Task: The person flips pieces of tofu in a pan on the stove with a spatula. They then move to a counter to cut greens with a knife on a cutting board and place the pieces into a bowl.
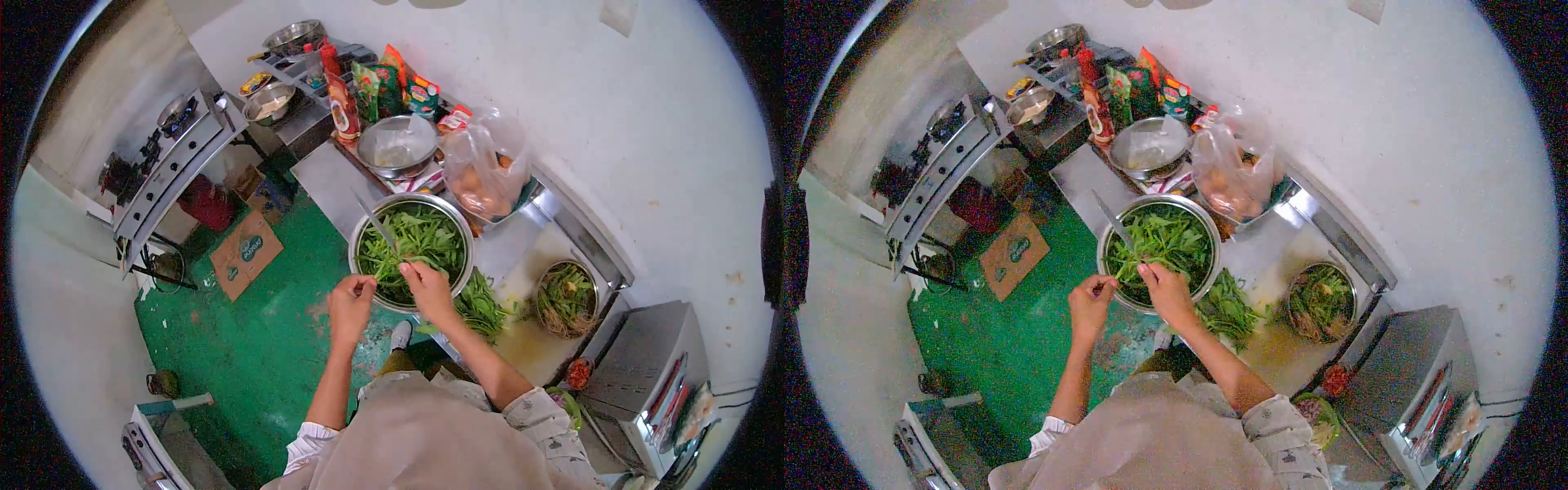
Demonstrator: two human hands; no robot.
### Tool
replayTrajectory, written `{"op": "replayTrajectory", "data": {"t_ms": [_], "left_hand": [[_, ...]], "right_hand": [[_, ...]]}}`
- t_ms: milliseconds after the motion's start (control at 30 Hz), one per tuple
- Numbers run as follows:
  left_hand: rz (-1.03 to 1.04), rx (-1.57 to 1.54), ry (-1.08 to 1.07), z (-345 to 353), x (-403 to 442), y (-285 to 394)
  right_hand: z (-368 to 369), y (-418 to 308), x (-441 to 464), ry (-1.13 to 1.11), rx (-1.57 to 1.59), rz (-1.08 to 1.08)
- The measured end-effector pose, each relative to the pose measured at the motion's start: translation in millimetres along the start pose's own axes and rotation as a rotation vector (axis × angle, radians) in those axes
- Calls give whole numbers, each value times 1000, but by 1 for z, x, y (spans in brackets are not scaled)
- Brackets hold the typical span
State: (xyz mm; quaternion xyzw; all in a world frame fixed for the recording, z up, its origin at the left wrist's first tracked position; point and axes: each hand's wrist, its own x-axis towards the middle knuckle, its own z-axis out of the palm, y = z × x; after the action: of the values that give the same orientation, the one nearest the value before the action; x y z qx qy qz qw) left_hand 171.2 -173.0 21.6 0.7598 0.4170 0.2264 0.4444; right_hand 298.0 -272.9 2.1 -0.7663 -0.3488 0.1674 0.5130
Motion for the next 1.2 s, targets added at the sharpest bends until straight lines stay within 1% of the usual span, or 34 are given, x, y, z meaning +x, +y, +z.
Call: {"op": "replayTrajectory", "data": {"t_ms": [33,67,133,167,300,367,400,467,500,533,567,600,633,667,733,767,800,867,900,933,967,1000,1033,1067,1100,1133,1167,1200], "left_hand": [[54,66,54,1,1,7],[109,130,109,3,3,12],[122,148,142,8,7,11],[136,169,167,9,9,11],[156,168,162,9,16,12],[191,176,169,11,19,8],[193,175,165,8,17,12],[166,152,189,-2,12,23],[167,154,192,-4,16,20],[109,105,171,-4,19,13],[49,55,147,-4,22,6],[50,52,145,-2,28,-2],[5,-31,112,1,36,-9],[-41,-112,80,3,41,-16],[-43,-106,63,1,45,-8],[-44,-100,43,2,48,-5],[-44,-101,37,4,50,-5],[38,-94,39,8,54,-7],[38,-93,35,8,55,-3],[86,-28,44,6,55,3],[134,37,53,5,55,7],[134,39,51,6,55,9],[194,124,69,9,54,10],[255,209,85,10,53,11],[256,209,81,14,54,8],[292,272,134,18,56,3],[329,335,186,22,57,-1],[331,335,180,21,57,0]], "right_hand": [[7,-5,0,11,-11,62],[14,-8,3,7,-13,58],[28,-6,8,74,50,109],[35,-1,11,66,68,149],[46,-5,17,97,108,190],[61,12,24,197,136,157],[63,25,30,201,135,160],[54,49,48,306,224,285],[30,26,46,172,436,382],[21,19,44,169,435,383],[15,17,41,59,596,388],[10,11,39,-49,755,388],[3,1,35,-114,943,481],[-1,-7,32,-114,941,481],[-6,-13,25,-282,1166,532],[-4,-12,24,-334,1189,556],[-2,-12,25,-328,1189,556],[-1,-12,29,-403,1172,541],[0,-11,32,-399,1199,545],[0,-10,34,-397,1201,546],[1,-9,37,-373,1118,527],[1,-7,39,-349,1036,507],[8,-2,39,-347,1038,509],[21,5,40,-257,665,388],[30,9,39,-165,293,264],[34,1,35,-162,293,267],[37,-7,30,-52,159,151],[39,-15,27,56,24,37]]}}
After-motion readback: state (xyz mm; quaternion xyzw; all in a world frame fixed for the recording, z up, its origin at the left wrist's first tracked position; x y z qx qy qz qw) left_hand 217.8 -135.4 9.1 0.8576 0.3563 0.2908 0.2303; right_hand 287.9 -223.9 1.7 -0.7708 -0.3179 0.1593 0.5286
